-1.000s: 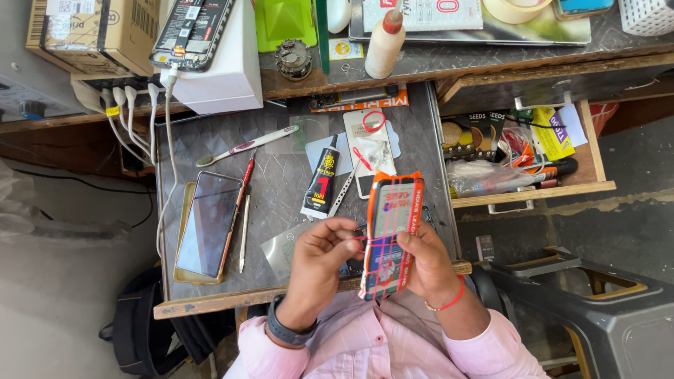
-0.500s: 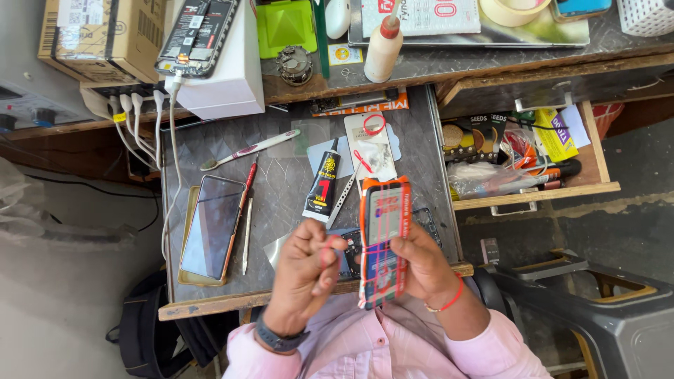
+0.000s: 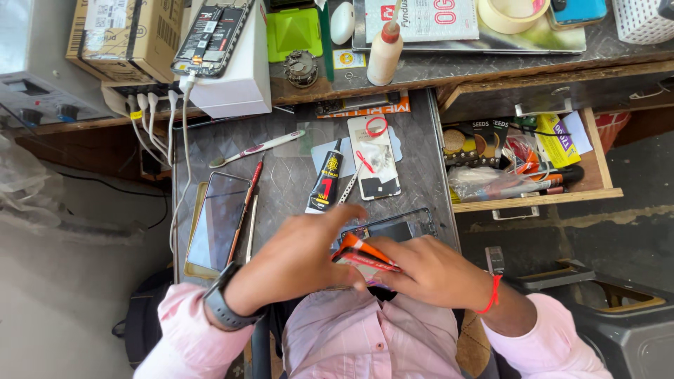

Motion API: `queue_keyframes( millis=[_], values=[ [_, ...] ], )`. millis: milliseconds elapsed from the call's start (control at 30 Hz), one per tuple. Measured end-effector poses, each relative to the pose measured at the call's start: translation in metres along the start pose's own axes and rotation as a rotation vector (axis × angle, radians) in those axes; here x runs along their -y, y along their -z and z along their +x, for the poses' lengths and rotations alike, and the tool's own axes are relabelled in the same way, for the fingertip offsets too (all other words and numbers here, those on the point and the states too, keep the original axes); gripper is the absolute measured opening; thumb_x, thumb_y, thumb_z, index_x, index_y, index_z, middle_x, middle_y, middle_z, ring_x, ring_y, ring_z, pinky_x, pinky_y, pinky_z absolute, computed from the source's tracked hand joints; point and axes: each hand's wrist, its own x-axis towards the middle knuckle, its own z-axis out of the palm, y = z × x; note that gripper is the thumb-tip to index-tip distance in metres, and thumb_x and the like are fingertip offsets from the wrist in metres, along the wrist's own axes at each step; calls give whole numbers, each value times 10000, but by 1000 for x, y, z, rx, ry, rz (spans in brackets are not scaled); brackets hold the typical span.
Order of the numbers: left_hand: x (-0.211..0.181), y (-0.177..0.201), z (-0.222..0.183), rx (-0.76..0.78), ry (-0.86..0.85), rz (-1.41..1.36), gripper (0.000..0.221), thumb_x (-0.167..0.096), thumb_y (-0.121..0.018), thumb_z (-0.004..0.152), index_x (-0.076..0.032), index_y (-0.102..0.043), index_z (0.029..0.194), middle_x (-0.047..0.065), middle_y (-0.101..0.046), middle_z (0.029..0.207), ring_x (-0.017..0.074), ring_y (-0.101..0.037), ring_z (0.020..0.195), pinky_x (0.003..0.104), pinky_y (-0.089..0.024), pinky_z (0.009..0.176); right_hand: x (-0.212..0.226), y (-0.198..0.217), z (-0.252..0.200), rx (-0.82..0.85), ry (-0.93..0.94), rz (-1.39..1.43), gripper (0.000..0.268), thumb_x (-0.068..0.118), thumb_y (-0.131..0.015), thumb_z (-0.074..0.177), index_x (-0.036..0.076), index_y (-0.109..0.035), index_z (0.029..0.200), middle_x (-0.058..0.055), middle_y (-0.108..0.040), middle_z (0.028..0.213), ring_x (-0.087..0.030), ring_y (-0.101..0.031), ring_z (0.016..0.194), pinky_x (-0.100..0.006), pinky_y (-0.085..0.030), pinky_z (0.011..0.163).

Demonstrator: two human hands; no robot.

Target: The person cleans the back of a disassembled smartphone with a tissue. They then open a drawer to retrieve a rubber band and use it to secure a new screen protector onto the phone's display. The person handles the phone and the screen protector packaging throughout the process.

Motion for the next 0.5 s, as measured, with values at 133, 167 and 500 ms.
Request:
queue_keyframes(
  millis=[133,167,500],
  values=[
    [-8,1,7,110,-44,36,670,-325,-920,624,-63,-577,1136,178,-719,759,386,-696,793,468,-515,672,-10,7,-3,-18,66,-49,488,324,-744,879,99,-607,1290,-139,-740,773,-334,-708,689,-424,-510,608],
    [-1,2,8,126,-23,26,650,-319,-917,625,-64,-565,1108,170,-717,747,372,-700,764,460,-518,637,-14,7,-5,-4,3,138,488,295,-730,877,95,-601,1304,-123,-748,779,-283,-712,683,-388,-530,617],
    [115,-85,-18,-340,-414,-1883,315,-280,-715,1040,29,-660,1062,230,-738,1070,239,-726,836,293,-571,677,-62,-70,-6,-623,272,1131,488,179,-721,999,-34,-500,1379,-104,-695,1225,-149,-675,1097,-321,-550,993]
  ],
)
